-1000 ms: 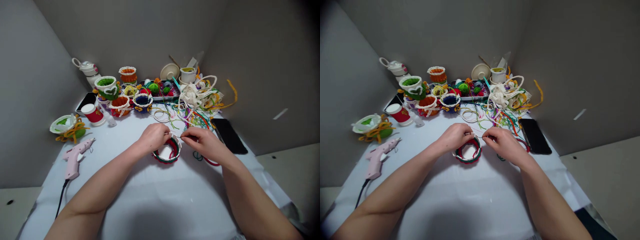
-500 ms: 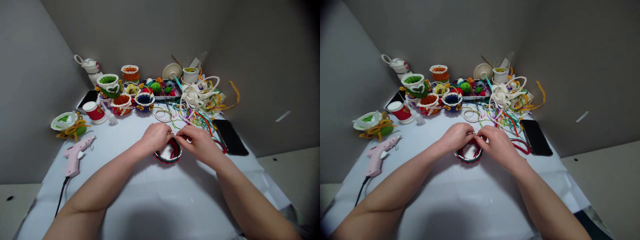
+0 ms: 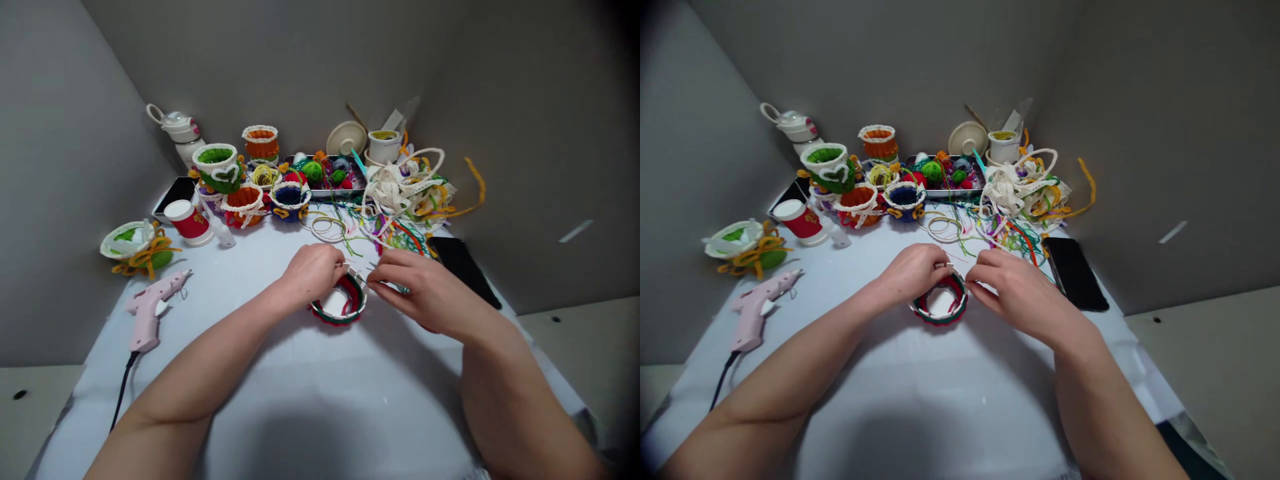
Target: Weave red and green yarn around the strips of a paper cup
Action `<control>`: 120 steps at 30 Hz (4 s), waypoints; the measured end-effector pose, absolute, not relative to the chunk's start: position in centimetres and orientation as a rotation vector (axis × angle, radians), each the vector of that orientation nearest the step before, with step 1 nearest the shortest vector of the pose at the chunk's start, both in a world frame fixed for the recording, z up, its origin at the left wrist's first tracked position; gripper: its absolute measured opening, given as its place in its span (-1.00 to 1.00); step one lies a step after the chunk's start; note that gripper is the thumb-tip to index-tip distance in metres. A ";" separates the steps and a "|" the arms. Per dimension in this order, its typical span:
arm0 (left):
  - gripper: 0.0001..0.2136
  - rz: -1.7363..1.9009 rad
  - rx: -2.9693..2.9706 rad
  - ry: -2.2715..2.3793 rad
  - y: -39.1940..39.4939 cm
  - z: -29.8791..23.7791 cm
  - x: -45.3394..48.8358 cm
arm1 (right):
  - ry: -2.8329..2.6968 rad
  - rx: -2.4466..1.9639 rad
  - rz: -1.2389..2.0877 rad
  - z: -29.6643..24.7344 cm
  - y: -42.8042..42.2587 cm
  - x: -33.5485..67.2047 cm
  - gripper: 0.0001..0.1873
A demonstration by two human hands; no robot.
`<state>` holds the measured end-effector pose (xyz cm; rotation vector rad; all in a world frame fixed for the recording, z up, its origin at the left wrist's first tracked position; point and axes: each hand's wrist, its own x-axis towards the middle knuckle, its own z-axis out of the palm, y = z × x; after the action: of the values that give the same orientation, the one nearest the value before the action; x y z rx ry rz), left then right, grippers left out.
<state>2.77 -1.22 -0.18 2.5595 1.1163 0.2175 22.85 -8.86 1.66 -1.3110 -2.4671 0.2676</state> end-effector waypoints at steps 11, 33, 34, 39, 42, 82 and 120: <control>-0.76 0.222 2.530 1.143 -1.1 -0.3 2.7 | -2.465 -1.425 0.480 -1.0 -7.7 24.7 -0.79; -0.82 0.151 2.427 1.037 -1.5 0.6 2.5 | -2.099 -1.630 0.461 -3.8 -6.9 21.2 -0.76; -0.83 0.136 2.437 1.059 -1.4 0.5 2.6 | -2.086 -1.625 0.466 -3.8 -6.9 21.1 -0.76; -0.83 0.090 2.495 1.132 -1.3 0.2 2.7 | -2.059 -1.604 0.486 -4.2 -6.8 20.9 -0.78; -0.81 0.098 2.544 1.181 -1.3 0.1 2.7 | -2.078 -1.602 0.470 -4.0 -6.7 21.6 -0.79; -0.74 0.102 2.584 1.222 -1.7 0.2 3.0 | -2.478 -1.261 0.297 1.0 -9.3 24.7 -0.77; -0.79 0.141 2.494 1.149 -1.6 1.2 2.7 | -2.199 -1.720 0.453 -2.7 -7.3 22.4 -0.78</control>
<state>2.70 -1.64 1.16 2.4938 1.1490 0.1415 22.38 -7.26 -2.66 -1.7199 -2.1987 0.4527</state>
